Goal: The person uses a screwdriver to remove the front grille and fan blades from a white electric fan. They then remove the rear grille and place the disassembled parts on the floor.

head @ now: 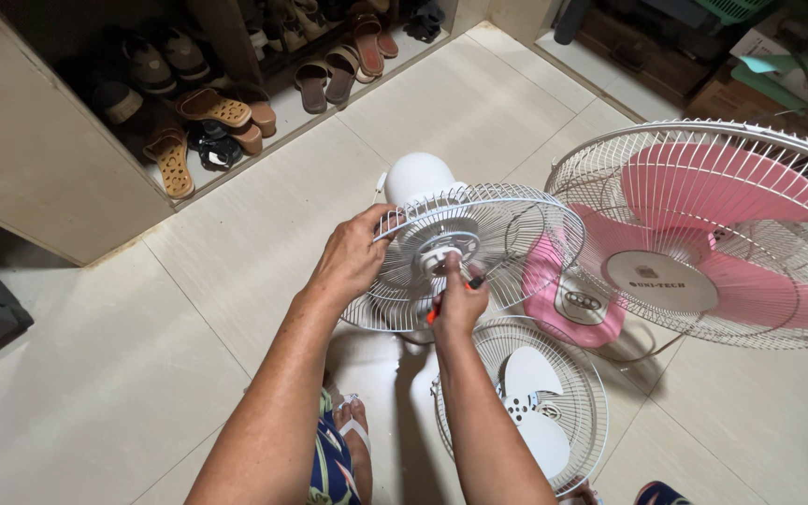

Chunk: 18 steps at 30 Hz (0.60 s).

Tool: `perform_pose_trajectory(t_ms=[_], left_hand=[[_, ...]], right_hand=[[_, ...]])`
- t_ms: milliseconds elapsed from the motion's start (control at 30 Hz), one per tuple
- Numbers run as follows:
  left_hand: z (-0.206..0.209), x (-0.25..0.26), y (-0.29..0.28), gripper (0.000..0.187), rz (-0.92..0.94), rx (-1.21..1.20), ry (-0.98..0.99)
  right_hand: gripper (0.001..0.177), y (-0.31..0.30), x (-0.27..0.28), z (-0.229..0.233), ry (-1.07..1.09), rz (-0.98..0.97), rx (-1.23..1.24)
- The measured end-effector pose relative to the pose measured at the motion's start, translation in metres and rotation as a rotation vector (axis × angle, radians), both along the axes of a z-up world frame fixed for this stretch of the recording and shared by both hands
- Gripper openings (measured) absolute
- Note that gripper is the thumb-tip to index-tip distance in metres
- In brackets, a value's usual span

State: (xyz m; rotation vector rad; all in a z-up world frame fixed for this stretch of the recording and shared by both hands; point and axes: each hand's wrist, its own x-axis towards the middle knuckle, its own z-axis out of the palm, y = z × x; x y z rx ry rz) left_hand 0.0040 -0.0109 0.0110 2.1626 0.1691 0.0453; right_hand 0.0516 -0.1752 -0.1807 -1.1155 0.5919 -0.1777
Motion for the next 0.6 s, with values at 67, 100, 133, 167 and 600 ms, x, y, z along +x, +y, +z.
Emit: perform_pose_trajectory(t_ms=[67, 100, 133, 167, 600], left_hand=[[0.002, -0.002, -0.002, 0.04, -0.002, 0.017, 0.02], [0.003, -0.003, -0.003, 0.039, -0.003, 0.024, 0.03], [0.003, -0.005, -0.004, 0.04, -0.005, 0.009, 0.021], [0.003, -0.005, -0.004, 0.04, -0.007, -0.005, 0.01], [-0.069, -0.029, -0.091, 0.041, -0.139, 0.042, 0.149]], right_hand=[[0.05, -0.006, -0.002, 0.005, 0.117, 0.098, 0.198], [0.052, -0.009, -0.003, 0.007, 0.176, 0.147, 0.296], [0.051, -0.011, -0.005, 0.007, 0.174, 0.164, 0.276], [0.051, -0.014, -0.006, 0.006, 0.171, 0.182, 0.258], [0.049, -0.138, -0.07, -0.045, -0.179, 0.158, -0.867]])
